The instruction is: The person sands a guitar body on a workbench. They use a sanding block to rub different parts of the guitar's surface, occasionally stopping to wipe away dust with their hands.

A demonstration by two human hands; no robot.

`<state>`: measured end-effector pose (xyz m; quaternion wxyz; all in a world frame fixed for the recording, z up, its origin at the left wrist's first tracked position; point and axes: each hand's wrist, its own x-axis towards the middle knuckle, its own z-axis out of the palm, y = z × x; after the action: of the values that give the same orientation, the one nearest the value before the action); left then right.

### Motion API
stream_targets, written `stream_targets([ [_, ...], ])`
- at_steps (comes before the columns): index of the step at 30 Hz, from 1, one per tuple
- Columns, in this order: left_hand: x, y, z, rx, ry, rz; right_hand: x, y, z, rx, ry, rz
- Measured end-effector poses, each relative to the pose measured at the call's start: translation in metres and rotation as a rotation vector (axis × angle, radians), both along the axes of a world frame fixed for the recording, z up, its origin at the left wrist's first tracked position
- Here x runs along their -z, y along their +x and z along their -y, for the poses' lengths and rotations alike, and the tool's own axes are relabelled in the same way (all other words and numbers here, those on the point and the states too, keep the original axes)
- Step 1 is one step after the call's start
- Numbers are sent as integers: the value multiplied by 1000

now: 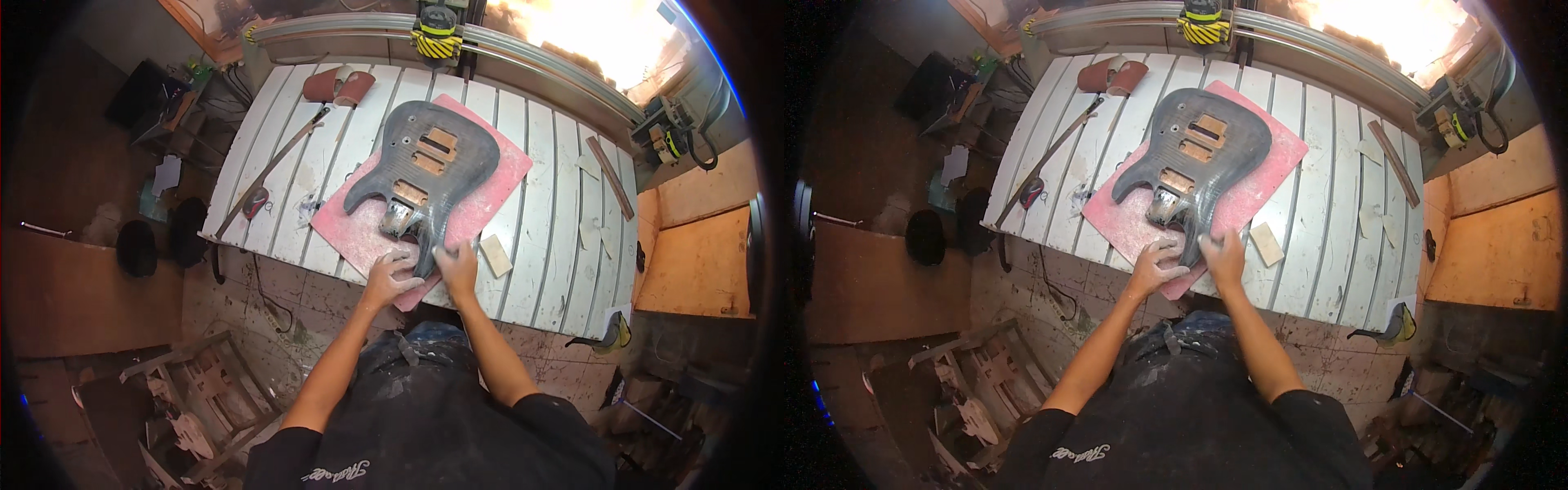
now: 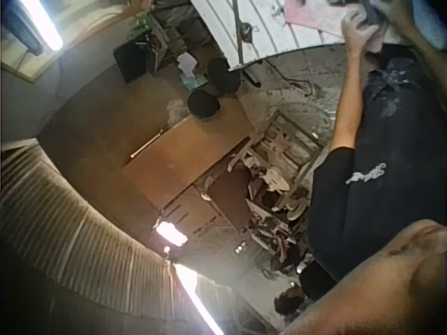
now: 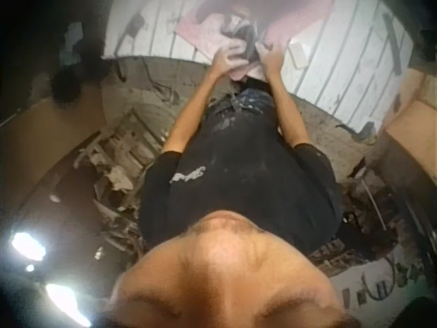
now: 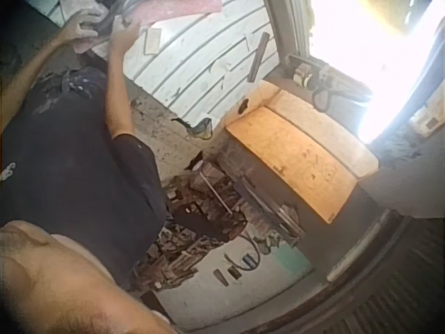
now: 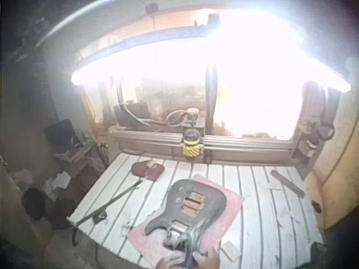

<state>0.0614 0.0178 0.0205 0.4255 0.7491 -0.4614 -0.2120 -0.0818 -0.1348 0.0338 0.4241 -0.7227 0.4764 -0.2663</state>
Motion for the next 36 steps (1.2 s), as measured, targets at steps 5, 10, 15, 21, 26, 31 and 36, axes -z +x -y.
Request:
stream_targets([
  [5,2,3,2,18,-34,-6,6,3,-13,71,-30,-86],
  [10,-1,0,3,15,-7,21,-4,0,6,-26,4,3],
  [15,-2,5,3,70,39,-12,-11,8,-6,47,88,10],
  [21,6,10,-4,158,9,62,-8,-10,-21,-220,-6,35],
  [26,13,10,-6,99,9,-5,-8,-5,-29,-80,30,31],
  [31,10,-2,5,-22,-15,-189,-7,-58,-58,-273,3,-18],
  [36,-16,-17,27,-220,225,31,-19,-83,-34,-39,302,72],
])
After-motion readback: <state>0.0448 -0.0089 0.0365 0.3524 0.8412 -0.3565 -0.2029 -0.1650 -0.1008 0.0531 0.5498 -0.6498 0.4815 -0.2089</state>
